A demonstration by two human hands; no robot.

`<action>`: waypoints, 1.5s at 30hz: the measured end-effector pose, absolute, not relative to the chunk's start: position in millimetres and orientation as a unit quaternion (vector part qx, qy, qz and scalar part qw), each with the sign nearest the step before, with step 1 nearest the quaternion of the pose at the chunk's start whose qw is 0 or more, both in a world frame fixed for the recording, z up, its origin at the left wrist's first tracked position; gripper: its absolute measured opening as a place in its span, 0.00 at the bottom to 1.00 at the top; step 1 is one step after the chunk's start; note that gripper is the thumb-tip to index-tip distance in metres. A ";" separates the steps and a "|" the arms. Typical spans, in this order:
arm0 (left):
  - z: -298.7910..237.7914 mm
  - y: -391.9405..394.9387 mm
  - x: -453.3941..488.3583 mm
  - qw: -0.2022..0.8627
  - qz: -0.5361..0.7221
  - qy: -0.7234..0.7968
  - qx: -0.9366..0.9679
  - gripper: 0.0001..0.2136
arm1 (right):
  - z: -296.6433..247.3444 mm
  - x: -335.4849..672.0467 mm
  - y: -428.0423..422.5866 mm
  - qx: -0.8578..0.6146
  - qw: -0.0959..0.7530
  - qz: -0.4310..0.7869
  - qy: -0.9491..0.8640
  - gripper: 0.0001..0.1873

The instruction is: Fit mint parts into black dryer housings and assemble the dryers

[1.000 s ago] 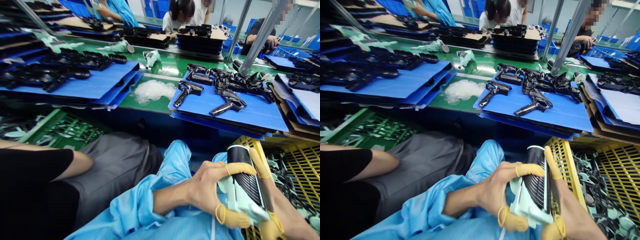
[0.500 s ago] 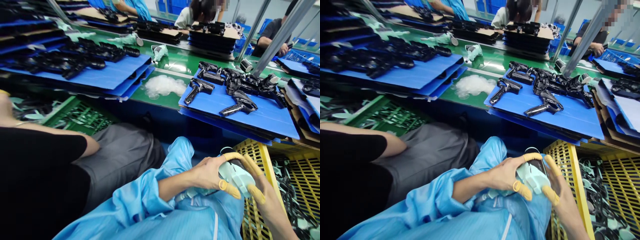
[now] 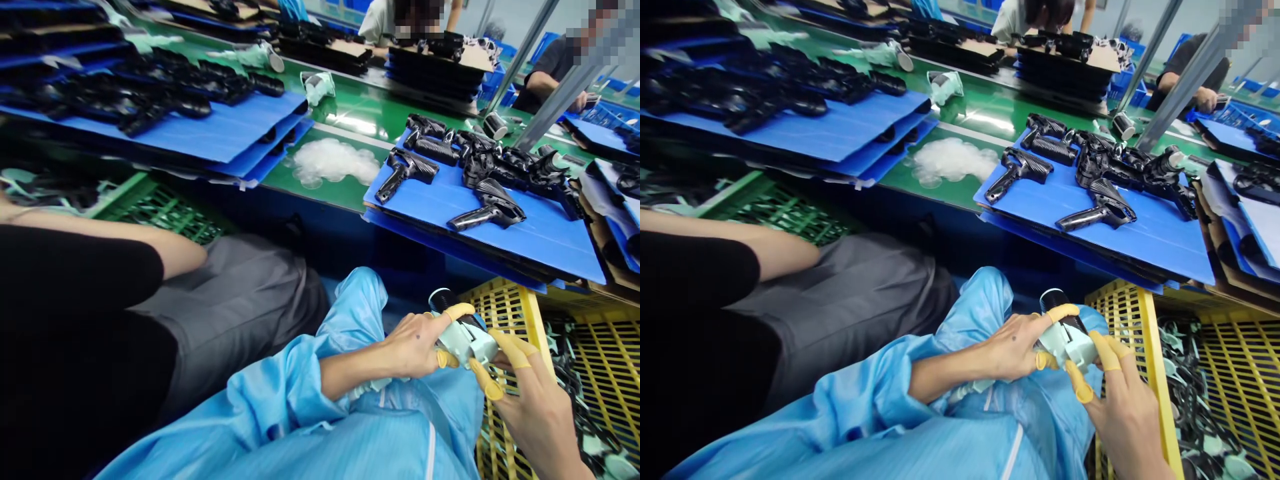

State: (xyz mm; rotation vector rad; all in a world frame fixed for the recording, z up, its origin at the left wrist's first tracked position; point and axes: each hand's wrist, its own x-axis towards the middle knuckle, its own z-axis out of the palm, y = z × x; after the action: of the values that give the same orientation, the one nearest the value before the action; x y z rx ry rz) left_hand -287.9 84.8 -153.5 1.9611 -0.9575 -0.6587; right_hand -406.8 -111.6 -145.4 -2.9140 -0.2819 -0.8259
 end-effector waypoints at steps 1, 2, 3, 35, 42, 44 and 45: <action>-154.9 86.2 -287.0 0.419 -0.262 -0.379 0.782 0.39 | -145.1 -406.7 -111.5 -0.955 0.046 -0.279 -0.086 0.18; -156.3 87.5 -286.3 0.418 -0.261 -0.373 0.786 0.39 | -144.5 -406.7 -111.3 -0.954 0.045 -0.286 -0.075 0.18; -157.7 88.6 -285.6 0.418 -0.260 -0.366 0.790 0.39 | -143.9 -406.6 -111.2 -0.954 0.046 -0.287 -0.070 0.18; -112.8 112.0 -298.2 0.546 -0.292 -0.353 0.701 0.40 | -130.0 -419.2 -102.7 -0.910 0.393 -0.099 -0.087 0.44; -125.4 113.9 -309.0 0.632 -0.130 -0.412 0.643 0.35 | -149.0 -412.1 -76.8 -0.795 0.594 -0.117 -0.049 0.52; -128.8 115.4 -309.7 0.662 -0.138 -0.405 0.615 0.35 | -147.7 -410.6 -67.1 -0.789 0.600 -0.130 -0.041 0.48; -130.0 116.5 -310.2 0.672 -0.151 -0.399 0.606 0.34 | -146.7 -409.9 -63.2 -0.782 0.608 -0.132 -0.039 0.47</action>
State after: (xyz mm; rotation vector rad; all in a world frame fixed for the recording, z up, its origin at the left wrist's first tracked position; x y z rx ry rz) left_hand -310.2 116.5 -130.0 1.3648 -0.8977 -0.3412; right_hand -409.9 -63.2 -146.7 -1.8079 -0.0904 -0.3050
